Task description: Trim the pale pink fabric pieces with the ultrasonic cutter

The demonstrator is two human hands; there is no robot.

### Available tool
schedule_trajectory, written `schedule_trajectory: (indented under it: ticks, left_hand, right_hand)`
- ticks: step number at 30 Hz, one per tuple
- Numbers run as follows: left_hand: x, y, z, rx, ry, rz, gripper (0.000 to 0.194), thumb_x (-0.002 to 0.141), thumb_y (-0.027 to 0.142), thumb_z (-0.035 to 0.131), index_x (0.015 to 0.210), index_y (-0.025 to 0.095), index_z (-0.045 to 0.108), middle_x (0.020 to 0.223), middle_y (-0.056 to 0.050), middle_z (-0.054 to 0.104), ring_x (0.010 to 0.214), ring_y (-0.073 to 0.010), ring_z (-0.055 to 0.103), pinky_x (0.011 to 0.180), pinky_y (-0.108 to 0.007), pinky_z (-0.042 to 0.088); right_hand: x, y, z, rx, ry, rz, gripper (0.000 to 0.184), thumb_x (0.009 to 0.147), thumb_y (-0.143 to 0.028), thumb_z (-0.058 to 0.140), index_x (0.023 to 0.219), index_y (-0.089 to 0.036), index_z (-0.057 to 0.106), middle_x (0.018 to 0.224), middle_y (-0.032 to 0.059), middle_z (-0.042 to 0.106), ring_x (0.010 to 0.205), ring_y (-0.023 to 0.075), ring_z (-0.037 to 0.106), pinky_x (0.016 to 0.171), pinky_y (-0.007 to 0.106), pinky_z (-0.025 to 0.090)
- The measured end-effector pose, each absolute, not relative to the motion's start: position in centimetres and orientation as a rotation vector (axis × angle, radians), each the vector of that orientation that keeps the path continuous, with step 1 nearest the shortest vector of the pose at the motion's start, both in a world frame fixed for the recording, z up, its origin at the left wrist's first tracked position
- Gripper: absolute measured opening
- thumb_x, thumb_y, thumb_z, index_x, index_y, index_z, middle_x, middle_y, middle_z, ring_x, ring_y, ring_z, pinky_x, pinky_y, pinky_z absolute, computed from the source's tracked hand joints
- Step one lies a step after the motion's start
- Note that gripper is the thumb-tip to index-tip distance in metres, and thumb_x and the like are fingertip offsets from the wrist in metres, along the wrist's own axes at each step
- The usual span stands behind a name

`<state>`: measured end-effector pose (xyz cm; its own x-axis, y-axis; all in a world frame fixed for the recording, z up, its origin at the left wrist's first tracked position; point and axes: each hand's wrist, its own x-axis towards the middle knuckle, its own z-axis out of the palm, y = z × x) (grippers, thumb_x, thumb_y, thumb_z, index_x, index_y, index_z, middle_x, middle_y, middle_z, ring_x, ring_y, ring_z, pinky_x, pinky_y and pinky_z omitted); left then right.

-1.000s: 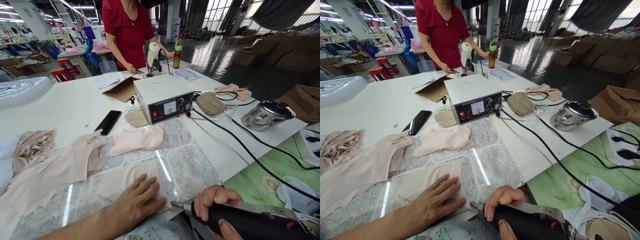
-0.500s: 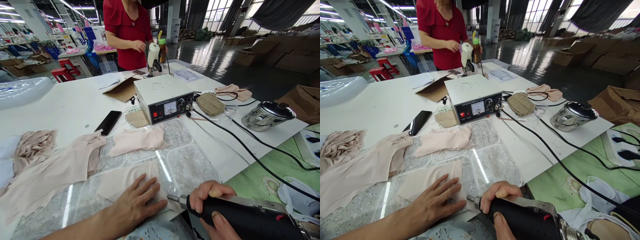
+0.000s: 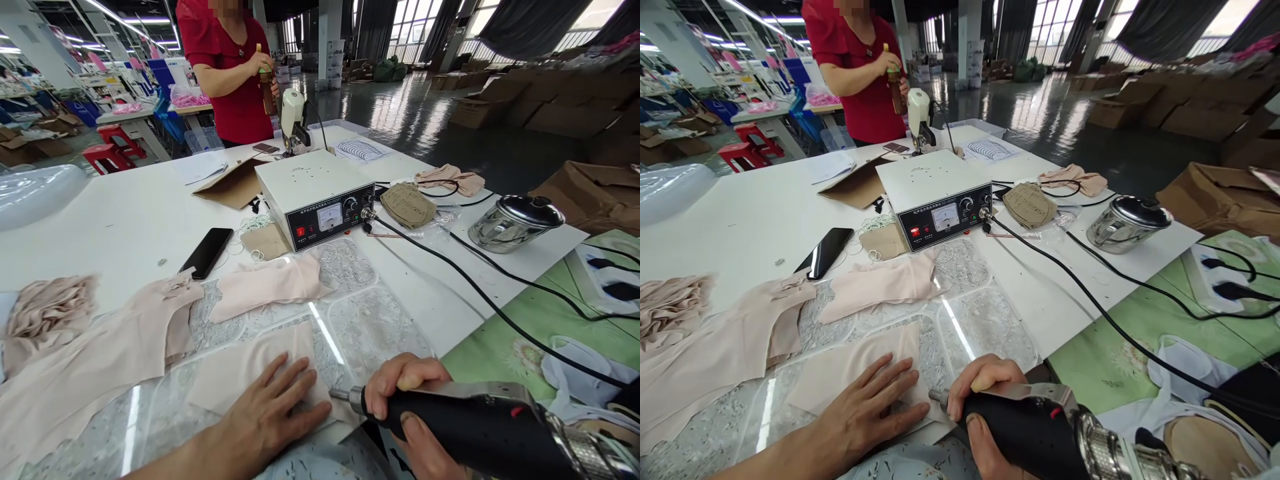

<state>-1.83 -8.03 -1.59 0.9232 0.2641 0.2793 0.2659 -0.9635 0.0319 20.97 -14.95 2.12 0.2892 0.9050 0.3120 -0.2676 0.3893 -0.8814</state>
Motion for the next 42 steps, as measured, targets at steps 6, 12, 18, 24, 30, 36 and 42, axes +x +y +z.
schedule_trajectory:
  ticks: [6, 12, 18, 24, 30, 36, 42]
  left_hand:
    - [-2.2, -8.2, -2.0, -3.095, -0.425, -0.425, 0.039, 0.100, 0.019, 0.047, 0.136, 0.031, 0.054, 0.135, -0.006, 0.055, 0.137, -0.0300, 0.040, 0.112, -0.049, 0.033]
    - [-2.0, -8.3, -2.1, -3.084, -0.417, -0.444, 0.037, 0.101, 0.019, 0.046, 0.135, 0.031, 0.055, 0.137, -0.007, 0.054, 0.138, -0.0310, 0.039, 0.110, -0.050, 0.037]
    - [-1.9, -7.8, -0.6, -3.085, -0.348, -0.346, 0.036, 0.100, 0.018, 0.047, 0.133, 0.029, 0.056, 0.135, -0.008, 0.056, 0.136, -0.0320, 0.042, 0.106, -0.049, 0.042]
    - [-2.0, -7.6, -0.6, -3.096, -0.325, -0.359, 0.036, 0.098, 0.018, 0.052, 0.132, 0.028, 0.056, 0.136, -0.008, 0.056, 0.138, -0.0318, 0.040, 0.110, -0.049, 0.039]
    - [-2.1, -7.7, -0.9, -3.112, -0.338, -0.347, 0.036, 0.097, 0.017, 0.052, 0.132, 0.027, 0.057, 0.136, -0.008, 0.056, 0.138, -0.0340, 0.040, 0.108, -0.051, 0.041]
    - [-2.0, -7.8, -1.1, -3.104, -0.345, -0.378, 0.034, 0.099, 0.016, 0.048, 0.130, 0.027, 0.058, 0.132, -0.008, 0.058, 0.138, -0.0332, 0.039, 0.107, -0.051, 0.042]
    - [-2.0, -8.0, -1.8, -3.100, -0.371, -0.460, 0.032, 0.099, 0.016, 0.049, 0.128, 0.026, 0.060, 0.132, -0.008, 0.057, 0.139, -0.0339, 0.036, 0.109, -0.053, 0.038]
  right_hand:
    - [21.1, -14.9, 2.0, -0.793, -0.917, 0.921, 0.009, 0.093, -0.033, 0.056, 0.097, -0.027, 0.050, 0.082, 0.0001, 0.053, 0.066, 0.0137, 0.057, 0.061, 0.032, 0.049]
    - [21.3, -14.7, 1.6, -0.787, -0.984, 0.932, 0.008, 0.094, -0.032, 0.053, 0.099, -0.028, 0.047, 0.082, -0.0004, 0.053, 0.067, 0.0142, 0.056, 0.061, 0.032, 0.048]
    - [21.1, -14.5, 1.7, -0.817, -0.926, 0.919, 0.009, 0.093, -0.032, 0.054, 0.097, -0.027, 0.047, 0.083, -0.0003, 0.052, 0.066, 0.0139, 0.055, 0.061, 0.032, 0.048]
    - [20.8, -14.0, 1.9, -0.821, -0.908, 0.891, 0.010, 0.092, -0.034, 0.055, 0.097, -0.027, 0.048, 0.082, -0.0010, 0.051, 0.066, 0.0136, 0.055, 0.059, 0.031, 0.048]
    - [20.3, -13.6, 2.3, -0.809, -0.883, 0.901, 0.010, 0.092, -0.035, 0.055, 0.095, -0.028, 0.048, 0.083, -0.0018, 0.050, 0.064, 0.0124, 0.054, 0.060, 0.031, 0.048]
    - [20.1, -13.4, 2.3, -0.799, -0.892, 0.921, 0.008, 0.093, -0.034, 0.054, 0.096, -0.028, 0.049, 0.083, -0.0016, 0.051, 0.064, 0.0125, 0.055, 0.060, 0.031, 0.048]
    - [20.0, -13.3, 2.3, -0.804, -0.885, 0.925, 0.008, 0.093, -0.034, 0.054, 0.096, -0.028, 0.049, 0.082, -0.0015, 0.051, 0.064, 0.0129, 0.054, 0.060, 0.031, 0.048]
